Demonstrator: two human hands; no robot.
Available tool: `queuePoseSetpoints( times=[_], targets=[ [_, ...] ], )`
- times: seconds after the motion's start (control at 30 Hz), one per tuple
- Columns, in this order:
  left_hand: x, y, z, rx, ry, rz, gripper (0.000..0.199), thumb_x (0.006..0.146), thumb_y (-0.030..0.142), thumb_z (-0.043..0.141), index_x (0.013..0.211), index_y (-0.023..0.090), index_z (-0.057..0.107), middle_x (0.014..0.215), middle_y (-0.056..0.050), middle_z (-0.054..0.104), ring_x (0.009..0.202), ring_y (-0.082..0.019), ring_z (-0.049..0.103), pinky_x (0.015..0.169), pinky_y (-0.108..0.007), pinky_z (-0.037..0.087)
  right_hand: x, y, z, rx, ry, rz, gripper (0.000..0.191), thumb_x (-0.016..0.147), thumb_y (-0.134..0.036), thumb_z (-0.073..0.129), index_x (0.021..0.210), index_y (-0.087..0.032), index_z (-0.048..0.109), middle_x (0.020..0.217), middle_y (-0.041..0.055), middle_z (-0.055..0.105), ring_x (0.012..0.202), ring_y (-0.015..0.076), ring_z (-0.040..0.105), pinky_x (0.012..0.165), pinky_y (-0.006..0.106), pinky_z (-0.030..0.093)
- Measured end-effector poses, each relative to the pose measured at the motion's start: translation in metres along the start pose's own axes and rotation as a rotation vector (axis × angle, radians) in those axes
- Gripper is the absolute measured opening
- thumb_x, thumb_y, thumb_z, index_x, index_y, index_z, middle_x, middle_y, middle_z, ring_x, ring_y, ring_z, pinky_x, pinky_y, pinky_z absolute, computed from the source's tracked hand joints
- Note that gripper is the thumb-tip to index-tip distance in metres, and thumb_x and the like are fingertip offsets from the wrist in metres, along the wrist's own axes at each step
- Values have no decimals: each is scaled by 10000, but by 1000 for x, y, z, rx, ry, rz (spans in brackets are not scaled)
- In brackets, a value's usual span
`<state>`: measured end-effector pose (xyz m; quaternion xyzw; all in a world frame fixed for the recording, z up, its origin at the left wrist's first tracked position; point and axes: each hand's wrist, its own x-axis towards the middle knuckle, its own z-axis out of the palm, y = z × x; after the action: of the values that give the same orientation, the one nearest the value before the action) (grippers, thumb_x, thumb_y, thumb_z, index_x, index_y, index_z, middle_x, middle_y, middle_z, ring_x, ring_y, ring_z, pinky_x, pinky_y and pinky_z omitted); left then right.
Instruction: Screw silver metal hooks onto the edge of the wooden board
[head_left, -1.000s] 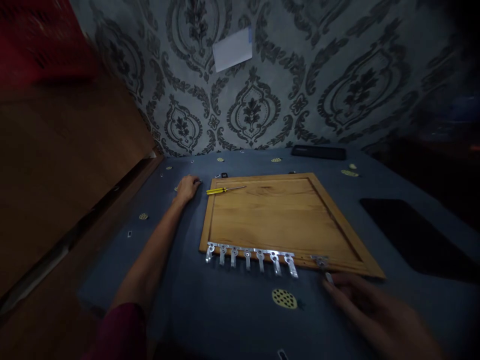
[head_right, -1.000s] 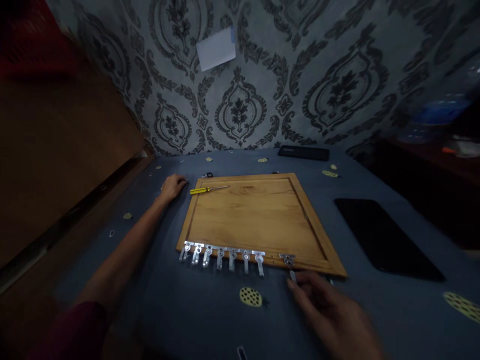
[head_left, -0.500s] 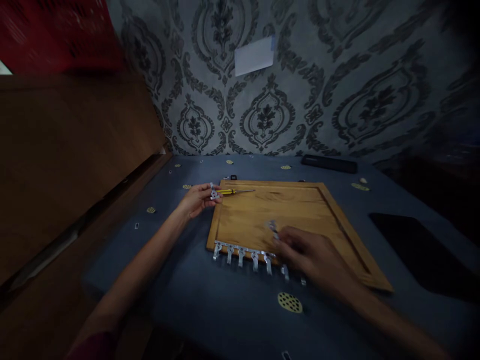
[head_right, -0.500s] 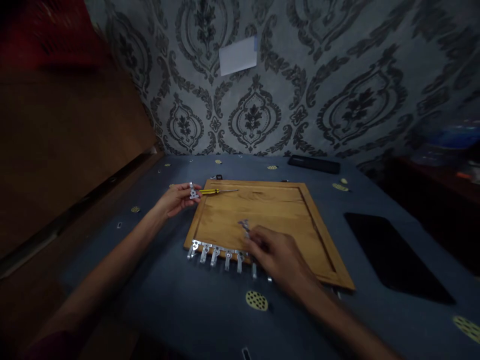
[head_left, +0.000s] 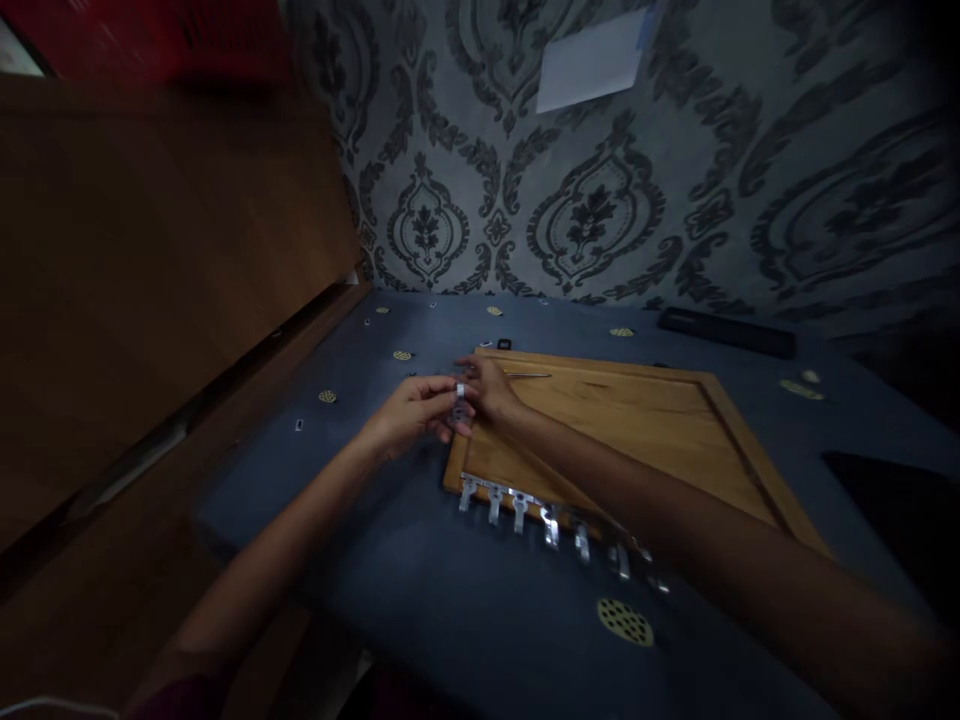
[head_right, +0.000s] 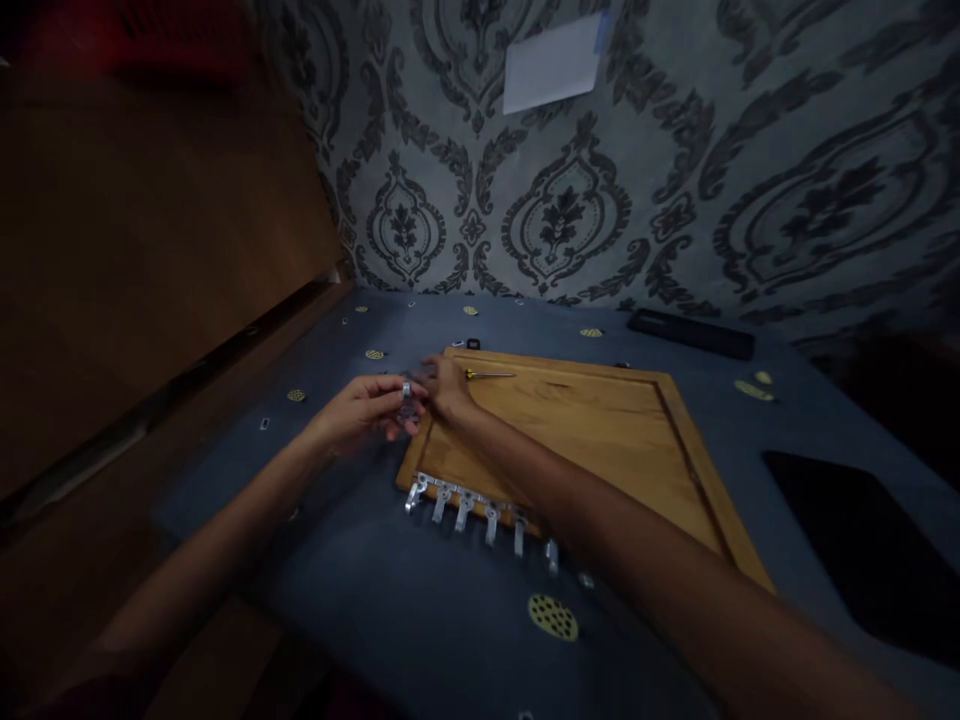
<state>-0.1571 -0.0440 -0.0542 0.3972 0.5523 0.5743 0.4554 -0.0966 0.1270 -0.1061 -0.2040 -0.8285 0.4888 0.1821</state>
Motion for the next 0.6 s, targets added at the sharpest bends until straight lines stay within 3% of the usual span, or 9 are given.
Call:
queuePoseSetpoints(
  times=[0.03,0.07,0.13,0.17,0.27,0.37,0.6],
  targets=[
    [0,-2,0,17,3,10,418,778,458,833,990,109,743,943,-113,760,662,-127,714,539,-184,483,-7,-2,-2,36,3,17,384,1017,-416,659,1314,-173,639,1294,105,672,1092,248,690,916,457,611],
    [0,-3,0,35,6,24,402,788,456,818,980,111,745,937,-107,757,671,-124,709,548,-183,482,-17,-5,-5,71,12,28,371,1031,-462,609,1205,-142,677,1116,92,718,943,230,712,804,396,617],
    [2,-4,2,76,11,60,350,808,439,787,939,117,746,912,-90,748,696,-121,692,565,-183,476,-42,-14,-12,141,11,23,507,1048,-583,468,931,-142,686,720,26,650,615,162,628,568,292,520],
    [2,-4,4,101,11,80,320,818,425,771,909,120,745,887,-80,740,705,-122,680,571,-185,473,-55,-20,-17,174,10,10,546,1027,-637,457,851,-163,662,657,4,608,552,134,575,523,266,471],
    [4,-1,14,198,6,137,221,831,350,732,835,130,751,794,-48,707,690,-123,630,586,-201,469,-92,-37,-31,252,18,-19,569,864,-766,620,816,-199,627,666,-23,596,497,88,490,465,235,388],
    [4,4,28,325,18,202,101,808,235,723,789,153,779,765,-30,692,736,-137,613,660,-224,487,-121,-47,-44,409,69,-23,557,699,-710,813,856,-212,619,672,-48,590,500,79,480,438,218,351],
    [8,3,72,516,57,331,101,802,139,725,796,192,811,898,-56,709,905,-186,655,831,-303,528,-185,-40,-61,493,131,84,495,729,-657,834,795,-215,623,622,-43,584,474,86,501,406,213,341]
  ],
)
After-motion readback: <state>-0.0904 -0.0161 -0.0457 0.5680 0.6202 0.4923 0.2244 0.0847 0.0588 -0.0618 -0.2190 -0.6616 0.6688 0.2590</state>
